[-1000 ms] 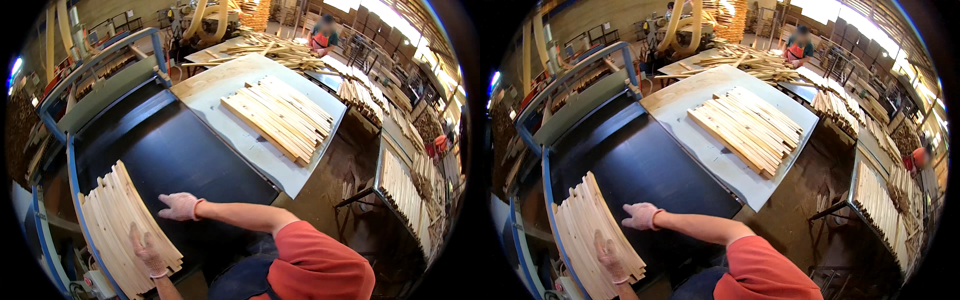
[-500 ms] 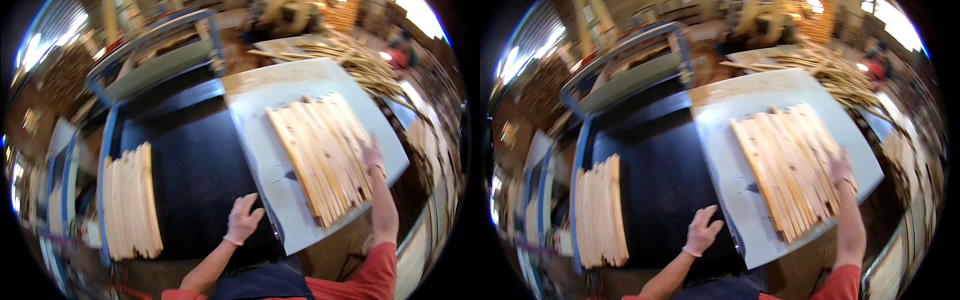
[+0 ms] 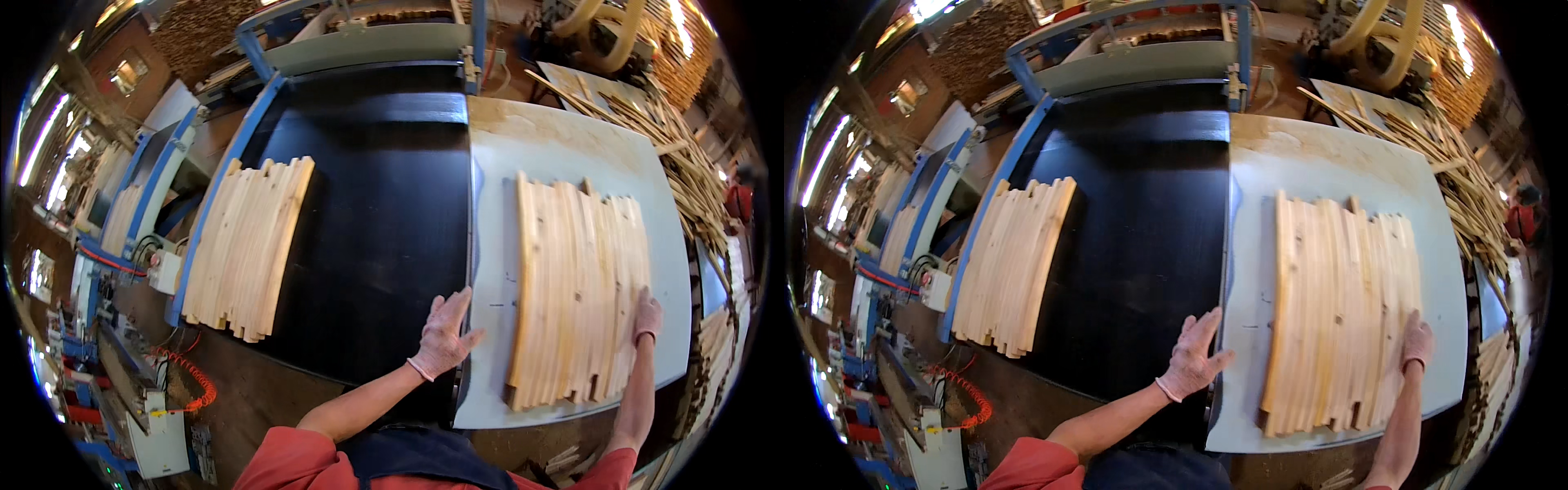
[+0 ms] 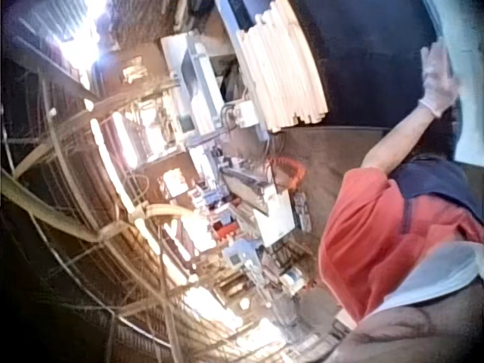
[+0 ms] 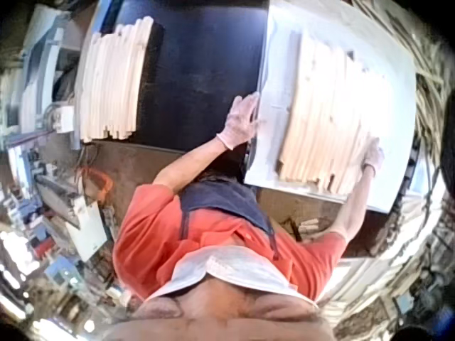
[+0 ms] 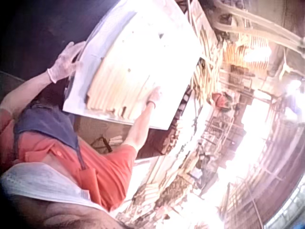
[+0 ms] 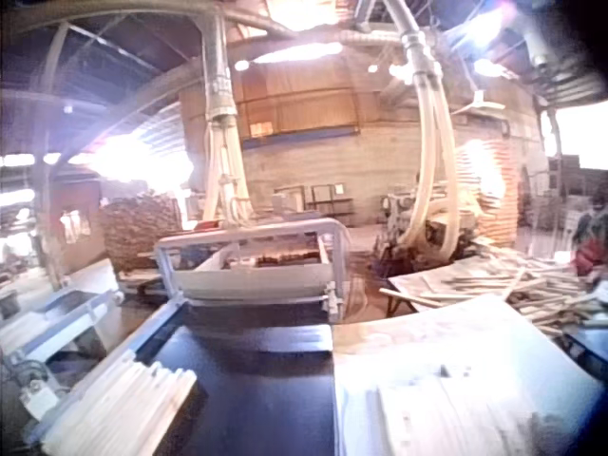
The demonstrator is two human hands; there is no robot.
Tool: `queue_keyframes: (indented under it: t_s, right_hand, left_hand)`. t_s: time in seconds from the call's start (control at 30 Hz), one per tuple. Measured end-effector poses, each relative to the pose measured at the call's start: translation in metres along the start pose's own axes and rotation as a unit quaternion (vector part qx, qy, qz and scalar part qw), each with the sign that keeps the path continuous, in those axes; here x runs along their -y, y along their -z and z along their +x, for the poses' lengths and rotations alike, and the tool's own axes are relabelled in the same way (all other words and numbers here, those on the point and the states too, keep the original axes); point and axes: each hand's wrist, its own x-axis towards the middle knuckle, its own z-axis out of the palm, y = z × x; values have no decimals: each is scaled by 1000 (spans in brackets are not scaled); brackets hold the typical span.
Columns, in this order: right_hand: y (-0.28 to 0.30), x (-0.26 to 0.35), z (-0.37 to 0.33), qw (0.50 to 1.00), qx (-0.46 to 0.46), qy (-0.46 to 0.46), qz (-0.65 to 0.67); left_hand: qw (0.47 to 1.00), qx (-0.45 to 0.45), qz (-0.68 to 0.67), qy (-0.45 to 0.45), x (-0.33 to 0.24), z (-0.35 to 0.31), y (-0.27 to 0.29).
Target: The person picks up bundles of thin wood slats from a large work table and arranges them into organized rows on a moving conveyor belt.
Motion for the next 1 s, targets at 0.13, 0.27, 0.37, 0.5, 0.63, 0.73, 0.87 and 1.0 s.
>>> queue_keyframes:
  t_s: [0.13, 0.27, 0.37, 0.5, 0.63, 0.73, 0.87, 1.0]
  right_hand:
    - [-42, 28, -32, 976, 22, 189, -102]
    - [-27, 138, -135, 988, 82, 129, -24]
    - [-15, 210, -200, 977, 135, 161, 22]
    - [-36, 272, -252, 951, 197, 230, 62]
    - [-60, 324, -299, 937, 230, 258, 51]
    - [-66, 346, -322, 933, 253, 253, 44]
    - [-74, 344, -326, 937, 248, 243, 34]
    - [-83, 339, -321, 933, 243, 260, 44]
  left_hand:
    - [994, -31, 63, -83, 17, 2, 2]
    - [996, -56, -32, 63, 37, 1, 44]
    - [996, -51, 69, 13, 90, -8, 108]
    - [980, -61, 191, 13, 146, -34, 184]
    - [949, -23, 300, 92, 194, -59, 243]
    - [949, -14, 271, 159, 191, -70, 266]
    - [934, 11, 274, 229, 170, -57, 264]
    - [933, 7, 280, 225, 169, -61, 262]
